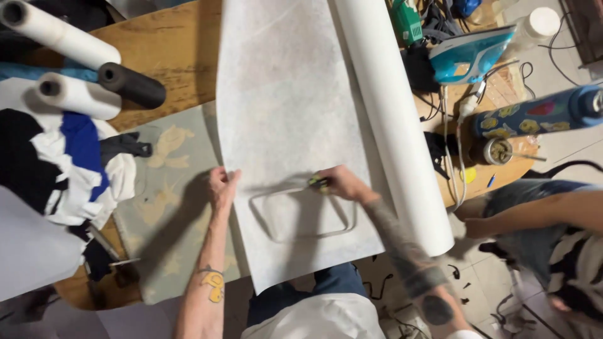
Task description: The person uses scissors to cut a large sheet of white fabric laid out on a table. They use a rectangular metal frame as a guide to cut the fabric into a specific shape, repeatedly adjusting the frame and cutting along its edges.
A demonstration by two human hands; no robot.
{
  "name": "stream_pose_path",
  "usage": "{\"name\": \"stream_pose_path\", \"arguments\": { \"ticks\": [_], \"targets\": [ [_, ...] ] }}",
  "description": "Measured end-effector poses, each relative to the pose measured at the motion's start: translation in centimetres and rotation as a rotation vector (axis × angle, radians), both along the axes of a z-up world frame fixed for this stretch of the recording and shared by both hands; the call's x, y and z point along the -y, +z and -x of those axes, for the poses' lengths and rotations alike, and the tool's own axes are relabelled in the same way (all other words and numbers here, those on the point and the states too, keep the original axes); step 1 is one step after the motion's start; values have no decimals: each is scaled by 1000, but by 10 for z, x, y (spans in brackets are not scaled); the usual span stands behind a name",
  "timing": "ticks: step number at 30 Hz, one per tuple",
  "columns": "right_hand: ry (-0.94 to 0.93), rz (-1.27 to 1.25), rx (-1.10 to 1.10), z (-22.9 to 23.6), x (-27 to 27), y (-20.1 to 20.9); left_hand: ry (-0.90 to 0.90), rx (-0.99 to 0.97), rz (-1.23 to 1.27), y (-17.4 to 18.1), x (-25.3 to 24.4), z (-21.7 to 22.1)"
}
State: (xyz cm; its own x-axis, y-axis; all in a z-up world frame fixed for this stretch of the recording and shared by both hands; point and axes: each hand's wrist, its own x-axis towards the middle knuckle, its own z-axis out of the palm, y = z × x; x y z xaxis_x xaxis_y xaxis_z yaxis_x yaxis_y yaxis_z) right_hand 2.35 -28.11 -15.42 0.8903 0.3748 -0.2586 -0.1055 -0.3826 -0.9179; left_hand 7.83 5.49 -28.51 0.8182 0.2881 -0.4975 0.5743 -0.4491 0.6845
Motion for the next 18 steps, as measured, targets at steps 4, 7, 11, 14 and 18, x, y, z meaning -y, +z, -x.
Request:
{"name": "stream_pose_path", "arguments": {
  "ticks": [4, 7, 11, 14, 18],
  "targets": [
    [-186, 366, 262, -19, 9, 20, 51, -6, -56, 4, 8, -25],
    [-619, 405, 456, -18, 67, 39, 109, 13, -90, 29, 24, -25],
    [-819, 567, 65, -23, 111, 50, 114, 118, -18, 51, 39, -40],
    [-813, 574, 101, -21, 155, 2, 49, 169, -91, 33, 30, -59],
    [-833, 400, -133, -35, 157, 35, 18, 250, -86, 44, 8, -56]
  ]
}}
